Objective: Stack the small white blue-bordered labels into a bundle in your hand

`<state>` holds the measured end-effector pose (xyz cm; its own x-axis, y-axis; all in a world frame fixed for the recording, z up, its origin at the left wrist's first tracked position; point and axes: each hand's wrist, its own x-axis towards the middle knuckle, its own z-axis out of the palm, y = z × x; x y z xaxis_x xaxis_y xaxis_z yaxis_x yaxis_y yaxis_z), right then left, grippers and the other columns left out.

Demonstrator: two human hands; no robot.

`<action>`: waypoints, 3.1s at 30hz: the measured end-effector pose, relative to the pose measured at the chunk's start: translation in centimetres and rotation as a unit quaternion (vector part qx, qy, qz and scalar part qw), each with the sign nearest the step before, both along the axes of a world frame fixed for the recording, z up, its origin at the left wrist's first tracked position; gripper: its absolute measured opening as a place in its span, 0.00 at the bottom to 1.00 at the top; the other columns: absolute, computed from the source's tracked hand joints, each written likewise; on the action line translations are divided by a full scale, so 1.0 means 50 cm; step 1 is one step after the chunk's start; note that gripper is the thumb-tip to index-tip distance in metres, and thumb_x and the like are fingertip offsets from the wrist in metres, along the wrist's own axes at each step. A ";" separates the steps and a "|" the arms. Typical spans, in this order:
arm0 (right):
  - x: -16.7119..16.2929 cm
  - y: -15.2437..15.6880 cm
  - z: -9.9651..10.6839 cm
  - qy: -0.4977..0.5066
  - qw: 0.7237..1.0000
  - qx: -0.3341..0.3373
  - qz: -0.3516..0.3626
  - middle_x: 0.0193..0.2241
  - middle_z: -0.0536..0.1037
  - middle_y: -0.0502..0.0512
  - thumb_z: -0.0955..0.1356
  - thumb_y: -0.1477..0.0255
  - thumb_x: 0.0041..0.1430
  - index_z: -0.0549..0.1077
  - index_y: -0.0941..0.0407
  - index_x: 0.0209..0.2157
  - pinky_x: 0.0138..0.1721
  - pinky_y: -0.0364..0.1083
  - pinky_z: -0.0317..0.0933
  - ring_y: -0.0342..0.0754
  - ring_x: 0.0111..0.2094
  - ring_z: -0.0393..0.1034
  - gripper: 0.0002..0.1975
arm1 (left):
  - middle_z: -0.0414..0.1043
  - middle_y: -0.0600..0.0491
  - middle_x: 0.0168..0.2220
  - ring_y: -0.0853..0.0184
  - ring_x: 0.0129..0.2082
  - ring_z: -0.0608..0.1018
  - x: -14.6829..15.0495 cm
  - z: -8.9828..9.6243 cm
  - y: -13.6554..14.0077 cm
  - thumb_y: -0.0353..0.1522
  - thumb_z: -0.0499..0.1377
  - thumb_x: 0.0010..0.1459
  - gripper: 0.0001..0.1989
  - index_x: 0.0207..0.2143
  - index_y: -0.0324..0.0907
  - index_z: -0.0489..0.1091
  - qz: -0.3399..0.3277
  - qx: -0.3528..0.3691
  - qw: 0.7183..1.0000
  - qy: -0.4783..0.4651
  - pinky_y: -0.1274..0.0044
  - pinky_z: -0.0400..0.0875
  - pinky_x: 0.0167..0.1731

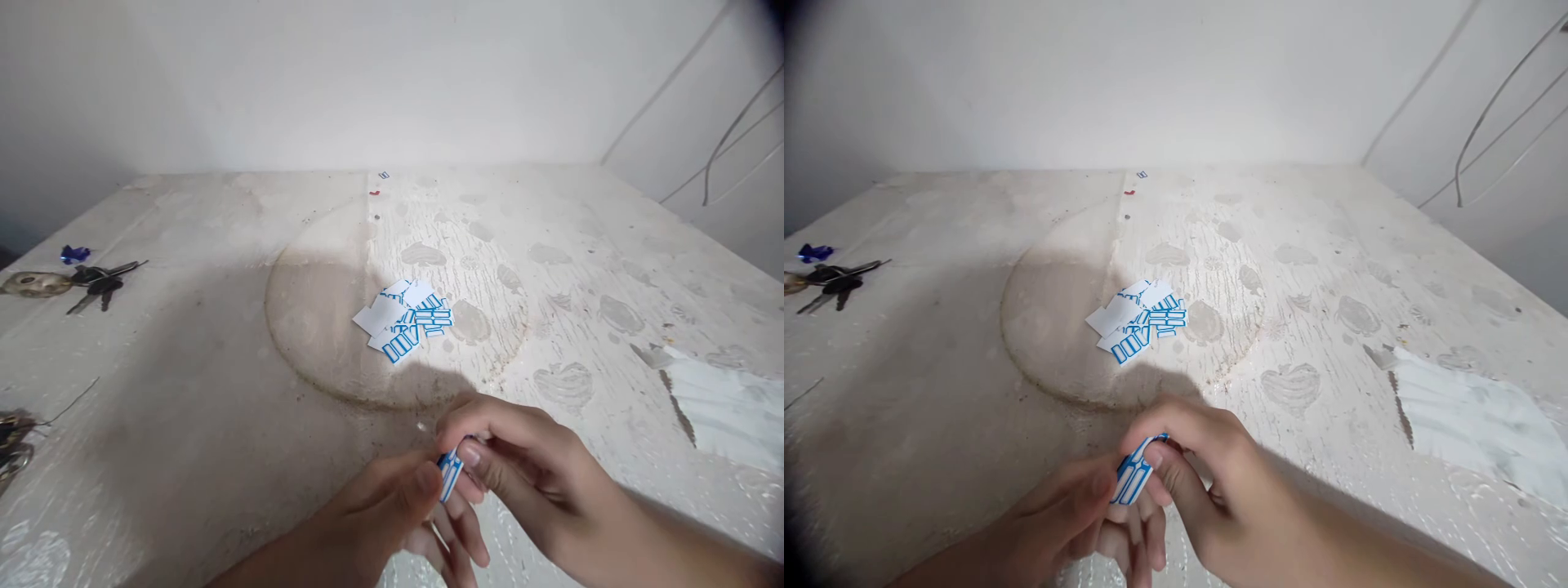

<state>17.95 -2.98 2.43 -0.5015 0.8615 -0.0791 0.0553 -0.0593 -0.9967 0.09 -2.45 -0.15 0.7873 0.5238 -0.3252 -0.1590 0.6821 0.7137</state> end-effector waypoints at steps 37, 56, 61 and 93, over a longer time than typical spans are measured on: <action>-0.056 0.374 -0.004 -0.369 0.880 0.298 0.036 0.28 0.67 0.55 0.67 0.86 0.44 0.71 0.61 0.25 0.32 0.44 0.54 0.47 0.31 0.62 0.07 | 0.57 0.60 0.19 0.76 0.14 0.63 -0.001 -0.043 0.016 0.48 0.64 0.43 0.24 0.34 0.37 0.67 0.121 -0.110 0.984 -0.065 0.77 0.67 0.18; -0.006 0.380 -0.037 -0.287 0.936 0.188 -0.073 0.23 0.69 0.48 0.65 0.75 0.59 0.70 0.62 0.31 0.24 0.40 0.59 0.39 0.22 0.62 0.05 | 0.60 0.62 0.17 0.76 0.12 0.61 0.007 -0.035 0.027 0.51 0.67 0.32 0.31 0.34 0.38 0.67 0.119 -0.124 0.985 0.002 0.78 0.64 0.15; -0.009 0.381 -0.039 -0.257 0.951 0.151 -0.086 0.22 0.68 0.48 0.66 0.75 0.58 0.71 0.63 0.30 0.22 0.39 0.59 0.38 0.21 0.62 0.06 | 0.60 0.61 0.17 0.76 0.12 0.61 0.007 -0.028 0.024 0.51 0.67 0.32 0.32 0.34 0.37 0.67 0.121 -0.121 0.985 0.014 0.78 0.64 0.15; -0.005 0.035 -0.014 0.030 0.990 0.095 -0.102 0.25 0.72 0.50 0.65 0.78 0.59 0.74 0.54 0.35 0.23 0.40 0.61 0.40 0.23 0.66 0.07 | 0.68 0.51 0.24 0.68 0.23 0.73 0.006 -0.034 -0.008 0.45 0.54 0.52 0.20 0.37 0.36 0.66 0.017 -0.153 0.982 -0.109 0.75 0.65 0.28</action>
